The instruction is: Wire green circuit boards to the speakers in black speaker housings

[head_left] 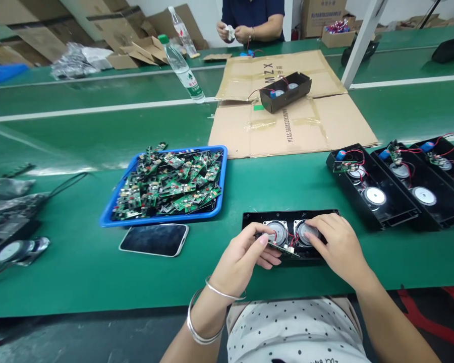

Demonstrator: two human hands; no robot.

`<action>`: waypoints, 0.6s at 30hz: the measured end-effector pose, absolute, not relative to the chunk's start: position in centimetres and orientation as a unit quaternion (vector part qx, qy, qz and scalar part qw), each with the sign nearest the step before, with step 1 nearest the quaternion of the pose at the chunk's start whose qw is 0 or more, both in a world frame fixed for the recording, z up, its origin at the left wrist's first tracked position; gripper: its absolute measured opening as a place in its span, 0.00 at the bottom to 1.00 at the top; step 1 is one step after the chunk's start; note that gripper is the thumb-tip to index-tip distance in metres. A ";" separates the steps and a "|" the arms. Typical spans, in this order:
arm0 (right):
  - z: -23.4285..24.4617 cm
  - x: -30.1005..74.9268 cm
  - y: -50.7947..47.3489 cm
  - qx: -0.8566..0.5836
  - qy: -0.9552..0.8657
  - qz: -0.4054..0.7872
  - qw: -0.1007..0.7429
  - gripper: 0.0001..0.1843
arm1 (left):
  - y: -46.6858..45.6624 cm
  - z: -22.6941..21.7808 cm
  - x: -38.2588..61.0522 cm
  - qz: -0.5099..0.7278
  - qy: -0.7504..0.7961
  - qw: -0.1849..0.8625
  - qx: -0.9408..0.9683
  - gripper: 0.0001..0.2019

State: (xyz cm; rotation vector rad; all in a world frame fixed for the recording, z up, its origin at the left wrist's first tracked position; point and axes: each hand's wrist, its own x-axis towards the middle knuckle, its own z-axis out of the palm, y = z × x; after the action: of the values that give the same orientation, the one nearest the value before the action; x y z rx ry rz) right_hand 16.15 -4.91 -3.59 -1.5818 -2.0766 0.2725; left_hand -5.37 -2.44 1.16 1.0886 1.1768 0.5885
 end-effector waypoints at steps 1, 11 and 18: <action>-3.6 16.1 -4.9 -0.584 -0.764 0.101 0.255 0.10 | -2.5 1.4 -5.5 0.260 0.521 0.657 0.479 0.16; -0.2 16.3 -4.0 -0.530 -0.760 0.274 0.257 0.17 | -3.4 1.9 -6.7 0.290 0.565 0.597 0.490 0.14; 1.3 14.3 -4.3 -0.439 -0.790 0.327 0.277 0.25 | -3.4 2.3 -6.1 0.312 0.484 0.700 0.422 0.22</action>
State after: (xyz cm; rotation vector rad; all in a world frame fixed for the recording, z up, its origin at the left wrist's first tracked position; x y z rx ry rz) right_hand 14.32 -4.27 1.31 -1.1783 -2.1215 0.8795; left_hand -6.06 -3.38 2.27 0.9404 1.0786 0.6947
